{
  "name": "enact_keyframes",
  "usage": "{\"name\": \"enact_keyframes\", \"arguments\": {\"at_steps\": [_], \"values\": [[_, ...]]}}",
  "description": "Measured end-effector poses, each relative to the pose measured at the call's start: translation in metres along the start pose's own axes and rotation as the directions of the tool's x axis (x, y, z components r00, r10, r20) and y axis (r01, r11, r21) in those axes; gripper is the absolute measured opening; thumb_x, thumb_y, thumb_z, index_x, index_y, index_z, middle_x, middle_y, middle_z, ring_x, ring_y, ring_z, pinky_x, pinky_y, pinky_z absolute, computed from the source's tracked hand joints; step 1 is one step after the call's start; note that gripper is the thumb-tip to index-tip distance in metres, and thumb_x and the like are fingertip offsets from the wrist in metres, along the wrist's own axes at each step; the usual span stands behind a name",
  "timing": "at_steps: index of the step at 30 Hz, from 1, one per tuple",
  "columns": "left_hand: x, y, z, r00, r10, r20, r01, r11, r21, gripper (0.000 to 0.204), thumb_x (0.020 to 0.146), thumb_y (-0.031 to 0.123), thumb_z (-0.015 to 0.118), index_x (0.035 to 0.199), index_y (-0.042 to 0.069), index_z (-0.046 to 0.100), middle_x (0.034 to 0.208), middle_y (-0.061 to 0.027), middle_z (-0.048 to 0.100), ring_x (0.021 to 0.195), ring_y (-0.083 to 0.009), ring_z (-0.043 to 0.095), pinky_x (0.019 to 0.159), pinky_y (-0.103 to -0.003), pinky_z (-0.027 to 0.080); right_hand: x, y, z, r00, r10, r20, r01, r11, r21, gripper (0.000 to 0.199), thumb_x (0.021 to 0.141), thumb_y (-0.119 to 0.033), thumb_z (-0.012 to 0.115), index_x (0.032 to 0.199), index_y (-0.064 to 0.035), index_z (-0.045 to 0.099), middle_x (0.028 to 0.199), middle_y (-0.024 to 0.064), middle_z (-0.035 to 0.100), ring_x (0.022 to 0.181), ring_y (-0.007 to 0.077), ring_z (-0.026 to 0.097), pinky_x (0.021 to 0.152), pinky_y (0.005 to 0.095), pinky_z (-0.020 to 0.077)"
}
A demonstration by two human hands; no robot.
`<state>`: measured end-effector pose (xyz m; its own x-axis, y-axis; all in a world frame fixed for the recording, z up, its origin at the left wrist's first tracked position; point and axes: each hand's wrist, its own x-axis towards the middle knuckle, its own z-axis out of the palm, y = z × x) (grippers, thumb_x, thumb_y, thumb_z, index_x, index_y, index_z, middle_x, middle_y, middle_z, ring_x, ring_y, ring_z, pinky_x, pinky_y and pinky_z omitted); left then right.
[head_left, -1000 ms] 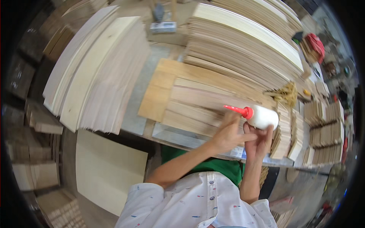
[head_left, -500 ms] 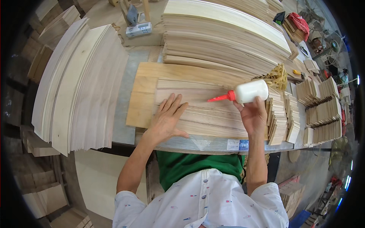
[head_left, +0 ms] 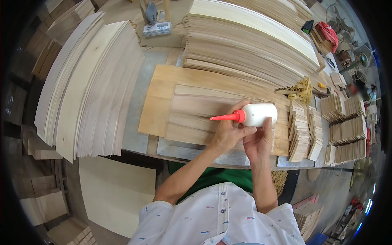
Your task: Glue and assemble small wooden pieces into a rectangular box structure.
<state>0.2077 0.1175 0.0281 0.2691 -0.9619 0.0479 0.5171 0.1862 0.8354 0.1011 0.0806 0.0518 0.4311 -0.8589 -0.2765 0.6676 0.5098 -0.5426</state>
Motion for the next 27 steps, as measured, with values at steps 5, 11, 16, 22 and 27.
{"name": "enact_keyframes", "arguments": {"at_steps": [5,11,16,22,27], "values": [[0.000,0.018,0.005,0.994,-0.105,0.011,0.105,0.969,-0.225,0.056,0.082,0.010,0.073,0.131,0.001,0.046,0.111,-0.0054,0.061,0.103,-0.0121,0.056,0.087,-0.027,0.047,-0.004,-0.004,-0.020,0.952,-0.135,0.274,0.181,0.972,-0.150,0.062,0.086,-0.032,0.070,0.136,-0.0086,0.042,0.133,0.0095,0.051,0.122,0.0233,0.050,0.103,0.0401,0.0403],[-0.003,0.021,0.015,0.983,-0.163,-0.082,0.149,0.977,-0.150,0.048,0.083,0.034,0.074,0.117,0.003,0.059,0.099,-0.0021,0.063,0.094,-0.0081,0.056,0.082,-0.024,0.045,0.008,-0.004,-0.011,0.944,-0.178,0.278,0.220,0.967,-0.130,0.063,0.082,-0.025,0.074,0.135,-0.0102,0.043,0.133,0.0076,0.051,0.124,0.0220,0.049,0.102,0.0402,0.0396],[-0.013,0.026,0.001,0.977,-0.163,-0.138,0.205,0.900,0.385,0.067,0.078,0.042,0.076,0.124,0.000,0.052,0.116,-0.0128,0.058,0.109,-0.0226,0.054,0.093,-0.034,0.042,0.021,-0.006,-0.009,0.969,-0.140,0.204,0.176,0.970,-0.168,0.060,0.083,-0.021,0.072,0.133,-0.0072,0.042,0.126,0.0103,0.054,0.119,0.0256,0.053,0.099,0.0443,0.0460],[-0.049,0.067,-0.092,0.958,0.044,0.282,-0.283,0.015,0.959,0.100,0.060,0.045,0.082,0.139,0.003,0.039,0.147,-0.0191,0.033,0.139,-0.0390,0.025,0.113,-0.048,0.024,0.050,-0.032,0.012,0.949,-0.195,0.247,0.280,0.883,-0.376,0.058,0.082,-0.020,0.072,0.130,-0.0040,0.044,0.121,0.0121,0.056,0.112,0.0269,0.057,0.095,0.0469,0.0500],[-0.047,0.073,-0.127,0.958,-0.124,0.259,-0.271,-0.095,0.958,0.109,0.052,0.051,0.082,0.141,0.005,0.039,0.151,-0.0194,0.028,0.142,-0.0387,0.020,0.115,-0.049,0.021,0.083,-0.002,0.039,0.942,-0.126,0.310,0.243,0.895,-0.374,0.054,0.081,-0.013,0.073,0.126,-0.0016,0.047,0.115,0.0102,0.059,0.106,0.0231,0.060,0.090,0.0400,0.0519]]}}
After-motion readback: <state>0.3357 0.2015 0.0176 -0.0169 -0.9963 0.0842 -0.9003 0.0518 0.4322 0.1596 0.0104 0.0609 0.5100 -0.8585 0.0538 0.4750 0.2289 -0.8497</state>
